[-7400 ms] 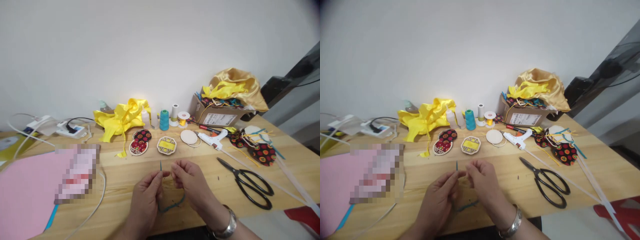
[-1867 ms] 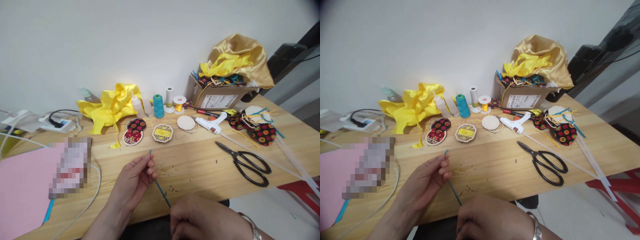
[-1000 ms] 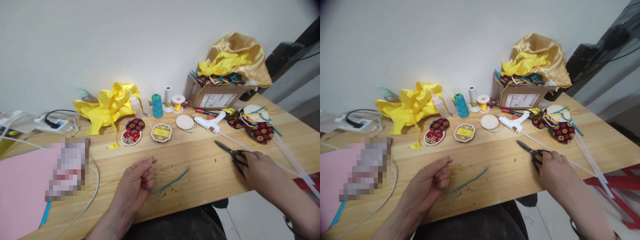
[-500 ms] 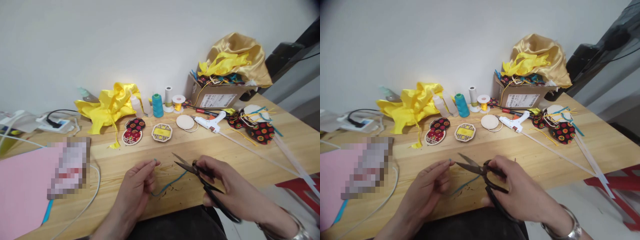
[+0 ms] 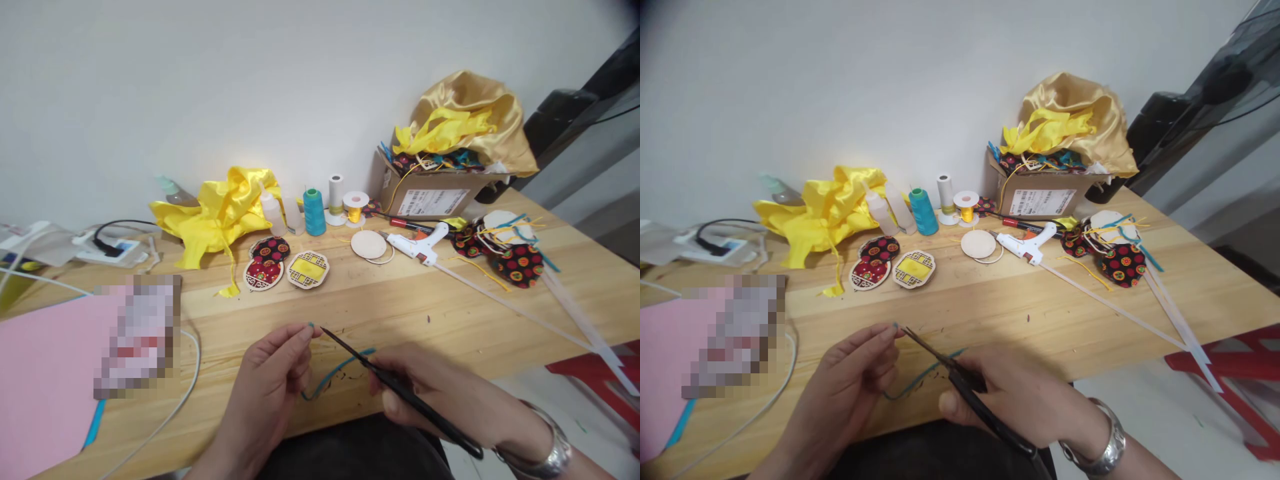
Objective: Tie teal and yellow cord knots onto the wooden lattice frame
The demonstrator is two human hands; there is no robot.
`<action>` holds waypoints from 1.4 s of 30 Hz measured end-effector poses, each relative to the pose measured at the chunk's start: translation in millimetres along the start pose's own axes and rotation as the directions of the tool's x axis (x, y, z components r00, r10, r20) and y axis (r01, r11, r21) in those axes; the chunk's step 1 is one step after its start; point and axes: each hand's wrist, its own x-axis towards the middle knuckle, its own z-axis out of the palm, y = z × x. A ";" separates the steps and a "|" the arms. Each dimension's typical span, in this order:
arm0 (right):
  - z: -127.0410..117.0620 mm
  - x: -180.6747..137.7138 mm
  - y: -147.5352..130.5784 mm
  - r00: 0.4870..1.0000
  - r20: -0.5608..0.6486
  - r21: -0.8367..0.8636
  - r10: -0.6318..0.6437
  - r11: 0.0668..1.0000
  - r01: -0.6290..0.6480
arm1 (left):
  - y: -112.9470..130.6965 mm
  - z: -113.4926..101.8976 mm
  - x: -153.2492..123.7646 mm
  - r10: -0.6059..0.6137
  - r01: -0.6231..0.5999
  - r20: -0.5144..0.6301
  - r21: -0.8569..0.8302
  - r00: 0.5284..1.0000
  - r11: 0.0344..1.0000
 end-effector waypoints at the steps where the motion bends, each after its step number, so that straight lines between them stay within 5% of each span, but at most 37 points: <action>1: -0.6 1.5 -0.4 1.000 0.021 -0.007 0.006 1.000 -0.005 | -1.3 0.5 0.0 -0.003 0.003 0.004 0.010 1.000 1.000; 12: -5.6 21.6 -6.0 0.996 0.074 0.076 -0.059 0.996 0.053 | -4.8 1.7 -4.4 0.019 -0.022 0.015 0.177 1.000 0.984; 25: 0.9 23.8 4.8 1.000 0.017 0.152 0.006 0.988 -0.009 | -7.0 1.4 -1.4 0.015 -0.017 0.010 0.205 1.000 0.979; 32: -11.3 -5.1 1.6 0.996 -0.070 -0.142 0.061 0.987 -0.070 | -9.4 -4.3 0.9 0.012 -0.014 0.014 0.161 1.000 0.987; 34: -21.3 -17.5 13.7 0.971 -0.218 -0.320 0.096 0.933 -0.164 | -8.8 -5.7 0.9 0.015 -0.015 -0.003 0.137 1.000 0.990; 37: -40.1 -33.2 43.8 0.868 -0.461 -0.457 0.184 0.790 -0.409 | -8.3 -6.6 1.7 0.008 -0.008 -0.001 0.090 1.000 0.996; 42: -67.4 -46.3 84.6 0.767 -0.582 -0.493 0.270 0.633 -0.597 | -8.5 -4.9 4.1 -0.057 0.057 -0.031 -0.015 0.998 0.998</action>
